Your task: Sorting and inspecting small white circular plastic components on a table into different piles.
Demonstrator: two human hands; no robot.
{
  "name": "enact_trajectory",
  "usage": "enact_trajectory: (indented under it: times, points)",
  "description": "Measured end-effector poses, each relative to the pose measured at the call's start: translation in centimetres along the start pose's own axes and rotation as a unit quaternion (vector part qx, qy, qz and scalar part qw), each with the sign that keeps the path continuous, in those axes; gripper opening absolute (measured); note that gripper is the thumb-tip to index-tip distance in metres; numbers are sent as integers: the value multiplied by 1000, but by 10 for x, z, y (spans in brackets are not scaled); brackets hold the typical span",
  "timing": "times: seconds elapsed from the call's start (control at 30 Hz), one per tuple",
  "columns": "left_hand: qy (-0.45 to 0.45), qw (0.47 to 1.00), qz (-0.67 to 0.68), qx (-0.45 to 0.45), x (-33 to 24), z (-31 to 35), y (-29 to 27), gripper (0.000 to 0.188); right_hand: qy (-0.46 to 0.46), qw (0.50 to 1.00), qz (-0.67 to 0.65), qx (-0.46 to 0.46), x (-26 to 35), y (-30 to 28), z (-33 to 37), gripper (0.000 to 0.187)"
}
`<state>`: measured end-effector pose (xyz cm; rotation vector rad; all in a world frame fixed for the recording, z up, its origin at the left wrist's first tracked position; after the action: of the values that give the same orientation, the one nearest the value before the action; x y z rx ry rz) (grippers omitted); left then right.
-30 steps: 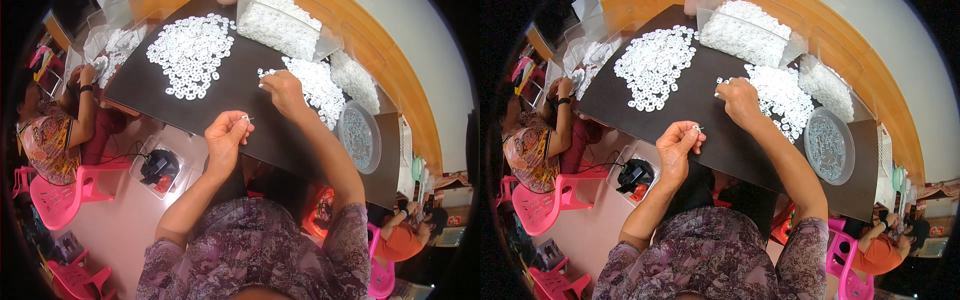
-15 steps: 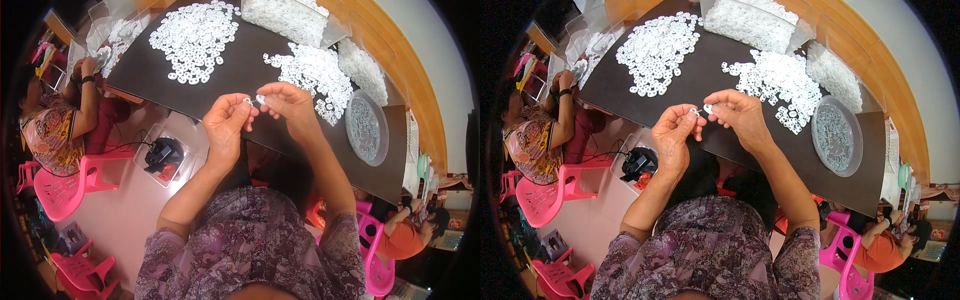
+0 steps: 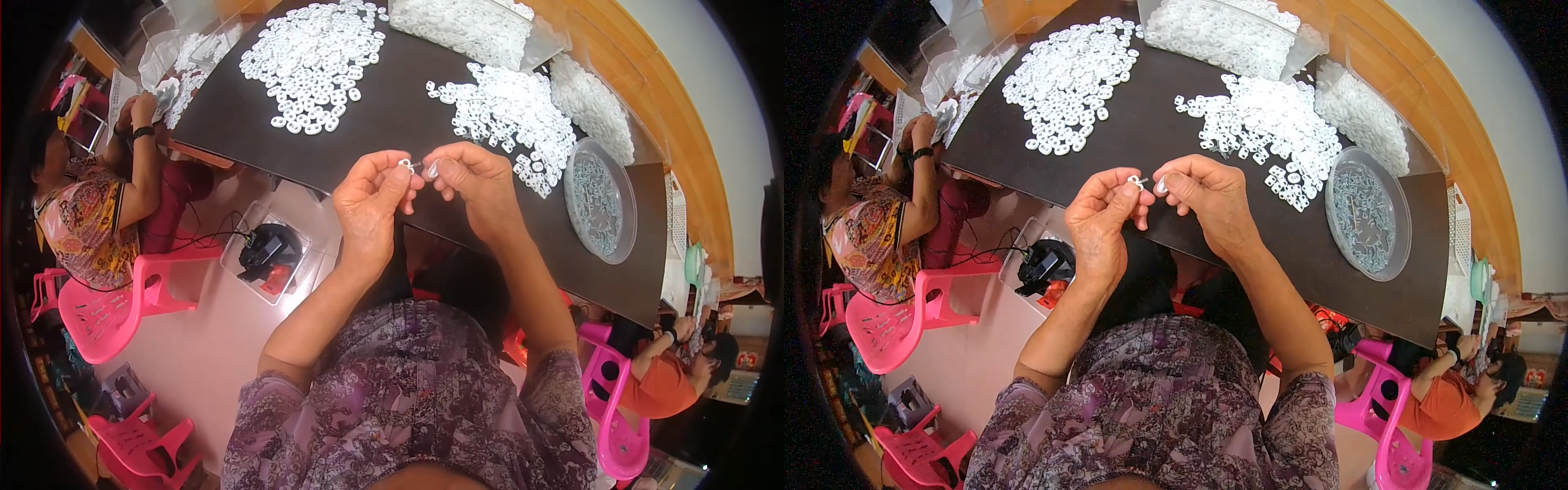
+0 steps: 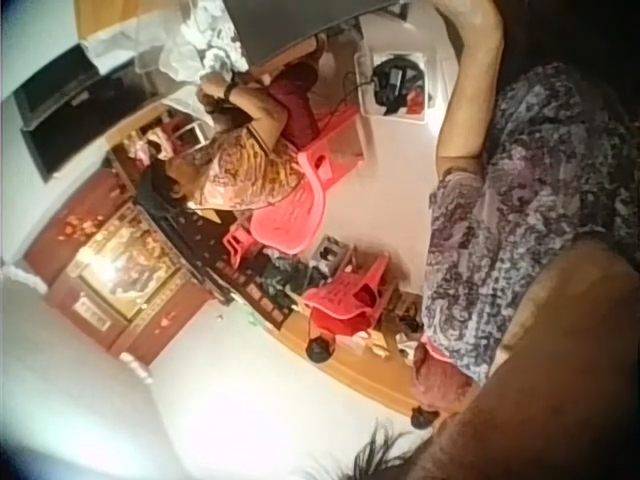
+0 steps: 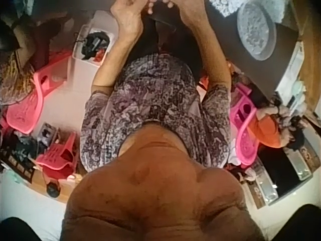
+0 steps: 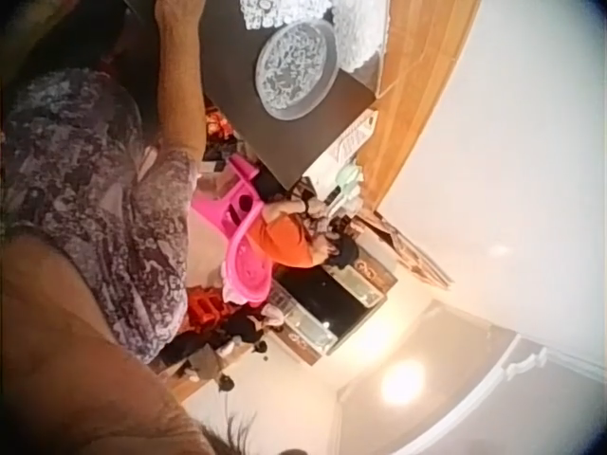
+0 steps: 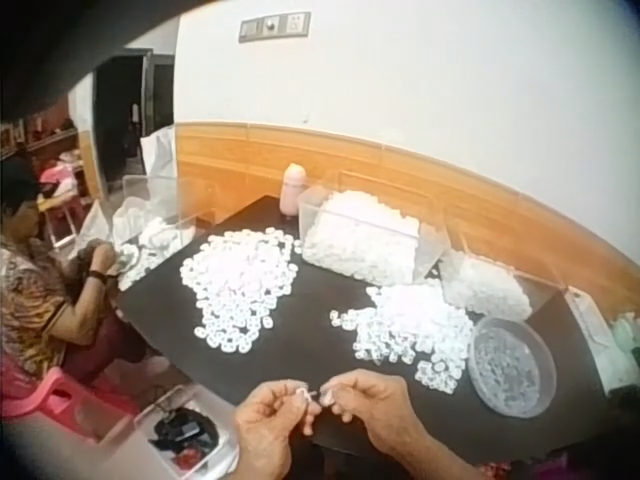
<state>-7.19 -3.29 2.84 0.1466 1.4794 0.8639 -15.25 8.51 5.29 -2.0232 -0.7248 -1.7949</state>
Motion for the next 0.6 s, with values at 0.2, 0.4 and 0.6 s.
enact_trajectory:
  times: [0.2,0.4,0.6]
  points:
    - [5,998,-62,3,0,4,1,18,1,1000,23,-2,4,1,-2,16]
    - [0,996,-90,-10,0,6,1,16,-15,998,65,7,5,-1,0,18]
    - [-6,993,-114,-21,2,8,1,16,-45,994,99,3,6,1,-1,15]
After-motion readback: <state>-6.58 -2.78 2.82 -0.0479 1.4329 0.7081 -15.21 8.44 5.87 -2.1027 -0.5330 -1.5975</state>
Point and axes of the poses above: each hand's wrist, its own z-axis away from the middle knuckle, its own y-axis out of the palm, x = y × z, the point moved 6 cm from there along -z, towards the middle knuckle, and after that the axes turned 9 degrees about -y, right-handed, at the moved point
